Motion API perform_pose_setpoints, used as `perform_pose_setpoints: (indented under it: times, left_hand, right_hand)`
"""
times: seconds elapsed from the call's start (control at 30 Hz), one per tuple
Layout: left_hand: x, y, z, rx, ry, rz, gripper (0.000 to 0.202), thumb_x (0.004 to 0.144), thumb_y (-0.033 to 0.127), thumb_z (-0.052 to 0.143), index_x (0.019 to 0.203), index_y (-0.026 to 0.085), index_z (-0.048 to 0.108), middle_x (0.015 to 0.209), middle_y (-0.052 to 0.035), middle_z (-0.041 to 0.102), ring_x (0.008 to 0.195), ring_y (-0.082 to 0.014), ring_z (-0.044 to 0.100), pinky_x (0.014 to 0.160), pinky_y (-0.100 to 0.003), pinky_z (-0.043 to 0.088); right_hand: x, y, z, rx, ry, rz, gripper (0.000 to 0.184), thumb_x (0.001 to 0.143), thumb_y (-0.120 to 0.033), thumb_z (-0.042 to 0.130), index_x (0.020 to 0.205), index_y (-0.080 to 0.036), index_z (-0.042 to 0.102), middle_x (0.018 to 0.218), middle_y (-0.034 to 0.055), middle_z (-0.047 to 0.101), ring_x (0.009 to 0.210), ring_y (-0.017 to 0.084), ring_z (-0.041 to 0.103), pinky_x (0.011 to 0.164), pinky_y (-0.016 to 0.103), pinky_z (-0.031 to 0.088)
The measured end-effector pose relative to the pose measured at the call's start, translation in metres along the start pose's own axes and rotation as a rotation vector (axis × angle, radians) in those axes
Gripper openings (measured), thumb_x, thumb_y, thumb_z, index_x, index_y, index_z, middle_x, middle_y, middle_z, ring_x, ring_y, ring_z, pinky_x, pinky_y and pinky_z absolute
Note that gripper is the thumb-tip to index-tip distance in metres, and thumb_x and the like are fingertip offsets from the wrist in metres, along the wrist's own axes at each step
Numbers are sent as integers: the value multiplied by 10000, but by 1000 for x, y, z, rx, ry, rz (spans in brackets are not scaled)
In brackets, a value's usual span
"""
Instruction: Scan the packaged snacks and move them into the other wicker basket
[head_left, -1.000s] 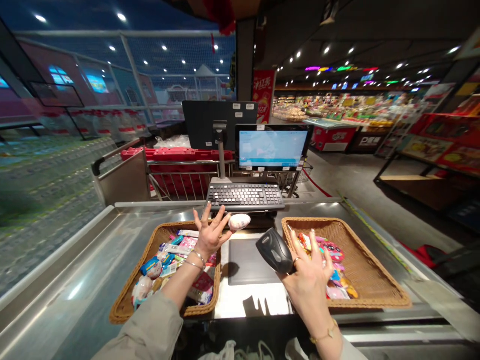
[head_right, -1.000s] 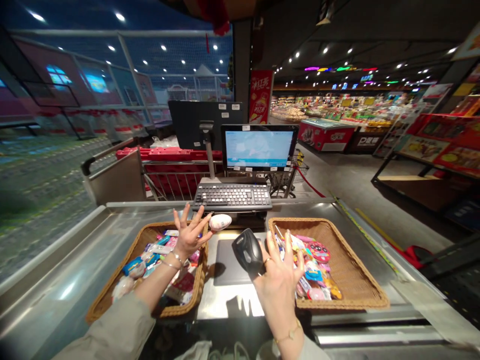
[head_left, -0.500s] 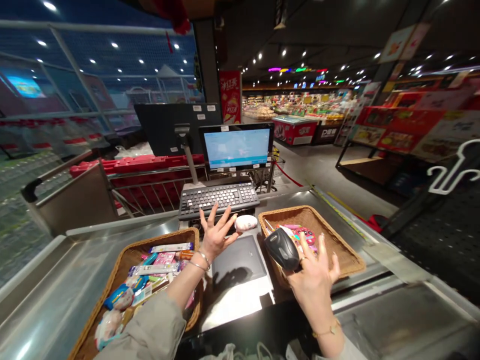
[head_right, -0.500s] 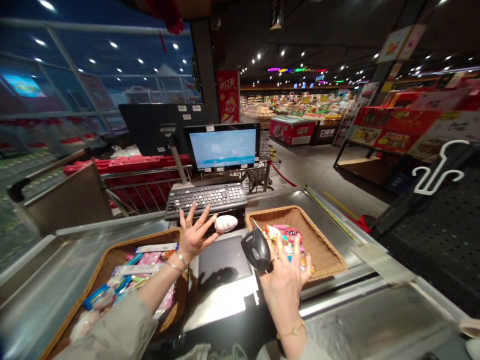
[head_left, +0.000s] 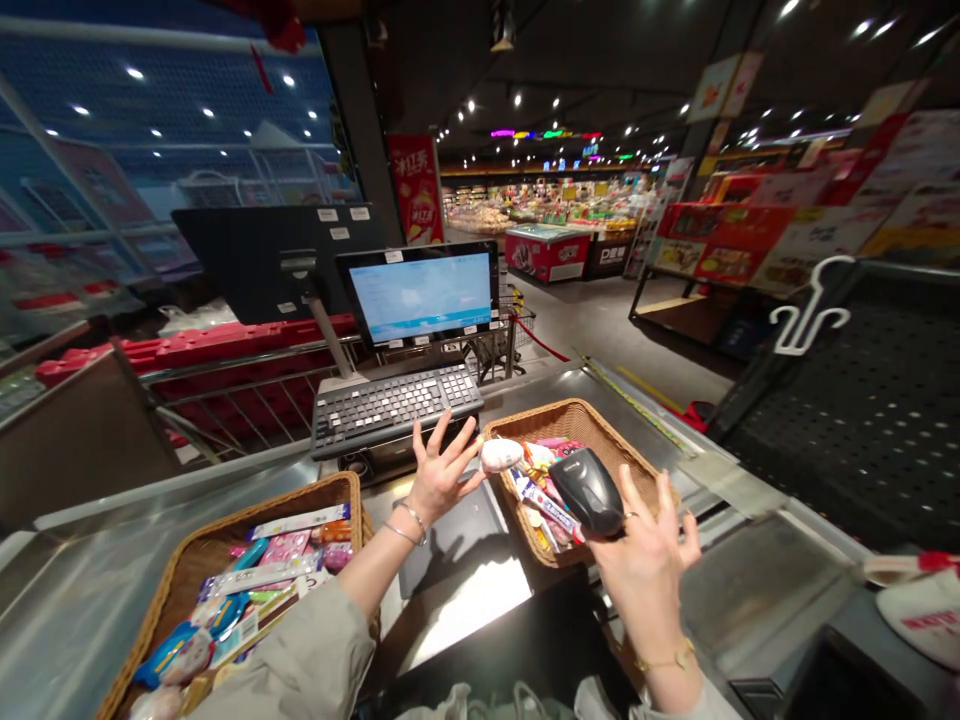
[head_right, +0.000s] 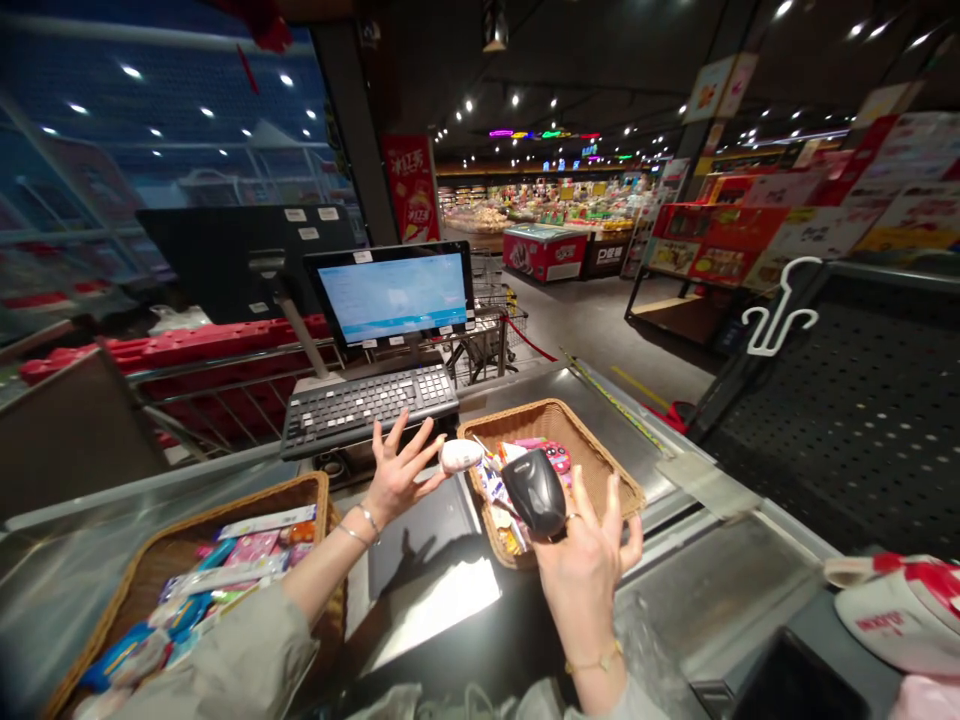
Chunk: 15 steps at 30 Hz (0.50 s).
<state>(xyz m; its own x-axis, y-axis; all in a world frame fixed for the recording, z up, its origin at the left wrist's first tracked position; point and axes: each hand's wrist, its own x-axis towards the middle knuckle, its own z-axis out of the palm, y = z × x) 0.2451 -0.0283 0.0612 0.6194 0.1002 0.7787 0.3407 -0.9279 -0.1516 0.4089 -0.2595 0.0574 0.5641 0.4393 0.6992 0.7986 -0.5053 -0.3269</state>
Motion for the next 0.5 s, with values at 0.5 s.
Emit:
perform_pose_setpoints:
  times: [0.5]
  left_hand:
    - [23,53,48,-90,-38,16,504,869,386,617,1352,276,526,1394,-70,562,1470,-339,185,1146,-681,25]
  right_hand:
    - [-3,32,-14,-25,40,69,453,867,-488,461,1148,-174,630,1230,110,662,1389,320,340,1089,571,180]
